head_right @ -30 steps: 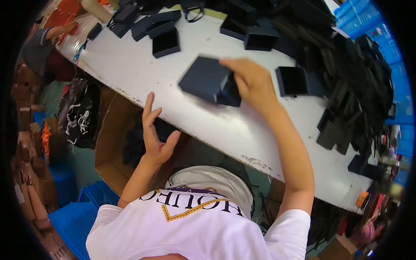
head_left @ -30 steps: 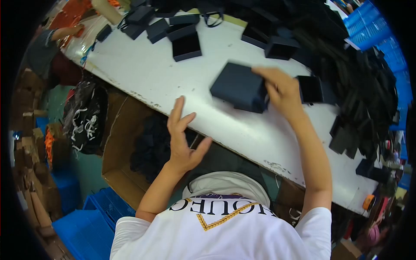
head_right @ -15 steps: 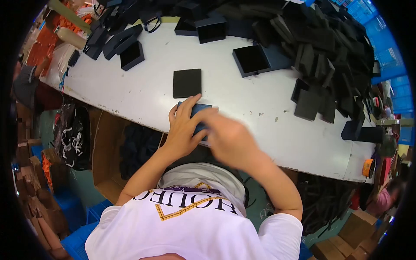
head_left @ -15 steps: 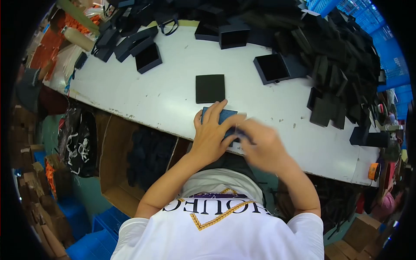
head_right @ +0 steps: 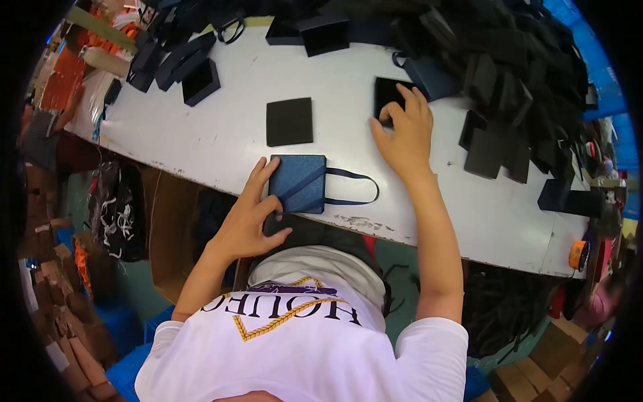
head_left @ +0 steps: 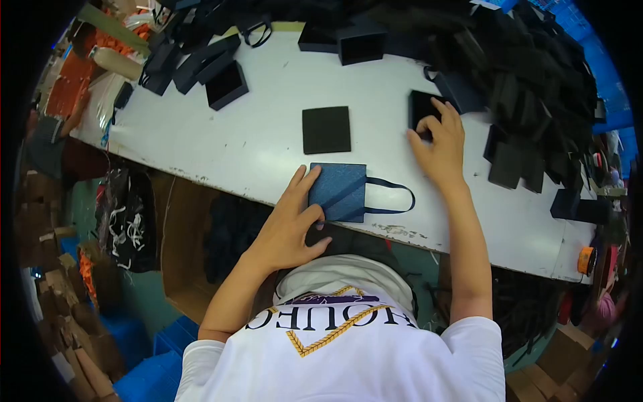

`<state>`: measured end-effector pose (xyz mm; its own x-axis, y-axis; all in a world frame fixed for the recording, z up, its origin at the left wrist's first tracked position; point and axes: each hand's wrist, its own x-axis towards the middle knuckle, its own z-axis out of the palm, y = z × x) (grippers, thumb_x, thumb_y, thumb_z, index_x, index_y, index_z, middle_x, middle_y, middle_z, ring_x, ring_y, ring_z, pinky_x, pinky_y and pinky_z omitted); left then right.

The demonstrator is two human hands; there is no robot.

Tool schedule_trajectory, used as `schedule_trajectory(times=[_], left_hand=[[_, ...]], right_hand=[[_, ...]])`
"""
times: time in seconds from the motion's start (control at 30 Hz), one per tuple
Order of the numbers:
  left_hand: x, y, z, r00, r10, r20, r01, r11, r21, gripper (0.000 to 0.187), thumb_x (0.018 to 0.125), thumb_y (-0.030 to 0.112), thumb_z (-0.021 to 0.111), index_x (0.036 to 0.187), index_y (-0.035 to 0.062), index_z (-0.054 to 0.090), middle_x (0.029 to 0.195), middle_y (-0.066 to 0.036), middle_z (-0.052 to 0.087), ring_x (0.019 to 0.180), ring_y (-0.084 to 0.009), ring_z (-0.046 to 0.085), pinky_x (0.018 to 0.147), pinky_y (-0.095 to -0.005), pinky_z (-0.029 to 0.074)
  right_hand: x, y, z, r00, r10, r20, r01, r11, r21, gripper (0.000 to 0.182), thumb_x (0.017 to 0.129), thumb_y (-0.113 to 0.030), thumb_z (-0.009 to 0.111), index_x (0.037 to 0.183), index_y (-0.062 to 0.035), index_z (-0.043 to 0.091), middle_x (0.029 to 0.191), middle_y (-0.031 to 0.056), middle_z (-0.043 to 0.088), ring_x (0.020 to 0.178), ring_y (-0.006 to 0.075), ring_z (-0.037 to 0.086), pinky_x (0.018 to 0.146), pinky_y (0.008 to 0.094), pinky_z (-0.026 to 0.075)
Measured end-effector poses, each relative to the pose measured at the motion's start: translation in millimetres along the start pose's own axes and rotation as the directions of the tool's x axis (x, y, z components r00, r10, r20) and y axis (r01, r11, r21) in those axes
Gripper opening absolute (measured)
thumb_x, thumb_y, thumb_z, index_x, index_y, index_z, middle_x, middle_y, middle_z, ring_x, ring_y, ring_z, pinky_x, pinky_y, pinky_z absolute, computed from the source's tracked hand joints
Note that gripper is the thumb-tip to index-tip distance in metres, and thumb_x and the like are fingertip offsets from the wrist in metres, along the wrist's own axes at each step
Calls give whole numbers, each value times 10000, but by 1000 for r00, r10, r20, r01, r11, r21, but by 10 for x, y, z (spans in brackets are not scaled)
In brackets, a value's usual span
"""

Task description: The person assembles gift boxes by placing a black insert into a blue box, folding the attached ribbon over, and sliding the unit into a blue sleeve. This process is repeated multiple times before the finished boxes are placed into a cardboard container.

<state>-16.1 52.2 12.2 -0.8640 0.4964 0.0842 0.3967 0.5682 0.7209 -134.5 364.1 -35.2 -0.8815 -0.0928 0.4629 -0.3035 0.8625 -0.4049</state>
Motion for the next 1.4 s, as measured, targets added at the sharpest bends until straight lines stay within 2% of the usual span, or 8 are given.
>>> schedule_trajectory(times=[0.17, 0.3, 0.47, 0.6, 0.7, 0.97, 1.07, 1.4], left_hand=[[143, -225, -45, 981, 176, 82, -176, 984, -12, 363, 711, 34, 854, 716, 23, 491, 1647, -279, 320, 1527, -520, 272, 1170, -510, 392], [273, -115, -195, 957, -5, 290, -16, 997, 70, 375, 677, 66, 876, 670, 36, 502, 1622, -246, 378, 1458, -472, 395, 1071, -482, 469], [286, -95, -131, 983, 170, 72, -183, 948, 262, 460, 609, 152, 961, 691, 46, 520, 1445, -218, 496, 1221, -346, 553, 939, -399, 524], [163, -97, 1, 992, -125, 9, 124, 991, 45, 528, 577, 215, 1007, 751, 46, 538, 1331, -182, 520, 841, -242, 599, 741, -355, 552], [47, -141, 79, 987, -87, -134, 98, 992, 76, 574, 560, 239, 1020, 799, 43, 536, 1310, -161, 520, 702, -201, 562, 628, -323, 529], [15, -30, 168, 966, -28, -258, 110, 945, 309, 683, 534, 241, 1016, 969, 55, 524, 1371, -184, 520, 999, -351, 556, 903, -443, 477], [-15, -27, 243, 952, -62, -299, 156, 940, 303, 695, 540, 242, 1014, 990, 64, 515, 1397, -194, 511, 1063, -387, 539, 927, -465, 460], [-50, -153, 353, 925, -84, -371, 171, 963, 208, 683, 577, 209, 1015, 960, 77, 465, 1398, -191, 484, 950, -318, 564, 772, -409, 517]], right_hand=[[-353, -143, -411, 987, 16, 159, -18, 1000, 10, 159, 671, -59, 677, 769, -77, 553, 1581, 210, 455, 1486, 504, 330, 1206, 584, 259], [-408, -146, -515, 984, 42, 172, -41, 999, -7, 150, 673, -38, 654, 801, -71, 582, 1589, 239, 434, 1493, 483, 340, 1203, 554, 294], [-484, -7, -432, 959, 128, 253, -212, 917, 337, 174, 702, -28, 713, 817, -50, 584, 1589, 272, 417, 1462, 473, 394, 1173, 502, 365], [-340, -136, -530, 959, -130, 251, 92, 983, 156, 288, 707, -74, 823, 820, -30, 562, 1586, 269, 419, 1432, 481, 413, 1124, 480, 421], [-233, -85, -528, 938, -207, 279, 172, 974, 144, 394, 698, -115, 866, 943, -38, 566, 1575, 260, 433, 1375, 467, 447, 1107, 482, 435], [48, -328, -603, 944, -195, 267, 178, 980, 87, 1033, 627, -82, 888, 1544, -27, 414, 1440, 228, 523, 1290, 415, 503, 1096, 480, 435], [-66, -681, -784, 977, -187, 106, 136, 920, 368, 1014, 616, -61, 884, 1521, 1, 431, 1369, 225, 541, 1291, 415, 500, 1088, 475, 438], [-392, -651, -250, 969, 16, 248, -77, 968, 238, 930, 652, -102, 882, 1476, 41, 476, 1379, 224, 503, 1283, 415, 496, 1086, 469, 437]])
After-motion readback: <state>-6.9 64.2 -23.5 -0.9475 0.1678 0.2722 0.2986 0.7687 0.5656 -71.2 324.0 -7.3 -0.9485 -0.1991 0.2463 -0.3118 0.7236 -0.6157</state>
